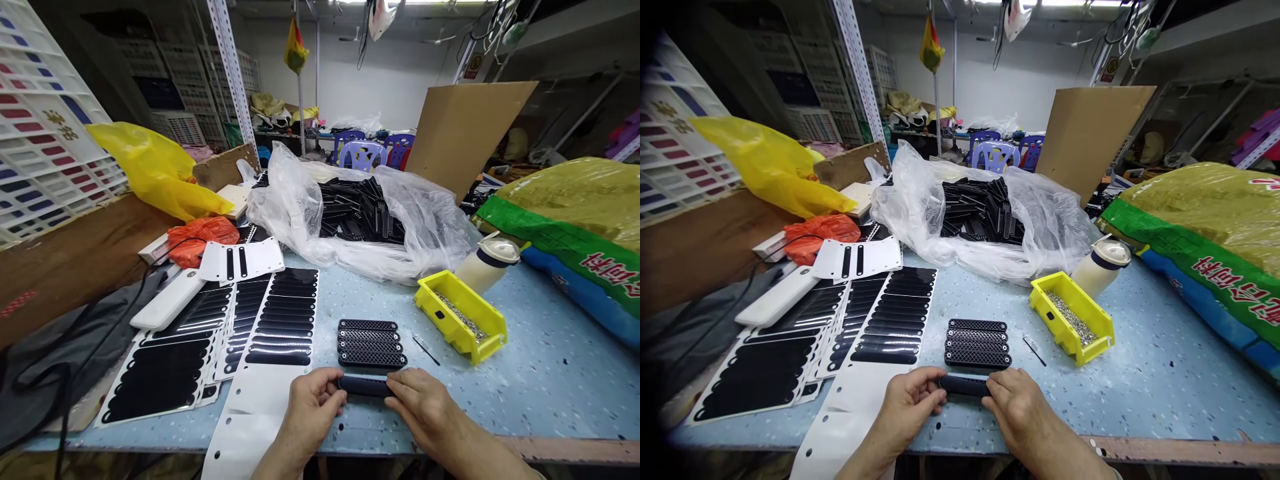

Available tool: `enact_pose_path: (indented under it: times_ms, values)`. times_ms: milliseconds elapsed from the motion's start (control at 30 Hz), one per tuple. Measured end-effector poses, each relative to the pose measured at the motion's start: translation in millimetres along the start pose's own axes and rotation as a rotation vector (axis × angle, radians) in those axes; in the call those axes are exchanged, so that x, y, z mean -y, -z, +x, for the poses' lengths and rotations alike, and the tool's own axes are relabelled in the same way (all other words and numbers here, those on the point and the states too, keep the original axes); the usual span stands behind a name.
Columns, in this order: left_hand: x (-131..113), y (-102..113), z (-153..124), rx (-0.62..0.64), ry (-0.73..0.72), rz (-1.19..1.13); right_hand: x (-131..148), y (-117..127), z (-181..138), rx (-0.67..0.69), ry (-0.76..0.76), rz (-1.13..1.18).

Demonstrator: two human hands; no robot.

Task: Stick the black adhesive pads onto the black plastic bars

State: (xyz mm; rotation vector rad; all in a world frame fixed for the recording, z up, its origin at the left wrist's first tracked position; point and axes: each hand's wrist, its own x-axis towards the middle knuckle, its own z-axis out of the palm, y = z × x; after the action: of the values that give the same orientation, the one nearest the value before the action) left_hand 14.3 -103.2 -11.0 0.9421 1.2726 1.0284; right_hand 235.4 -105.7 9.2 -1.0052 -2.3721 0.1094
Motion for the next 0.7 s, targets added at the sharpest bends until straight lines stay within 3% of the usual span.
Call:
enact_pose_path:
  times_ms: [700]
  values:
    - [-8.5,-1.4,-2.1,-0.01,0.028,-0.001,-4.2,-4.1,-7.9,0.154,-0.022,-0.054]
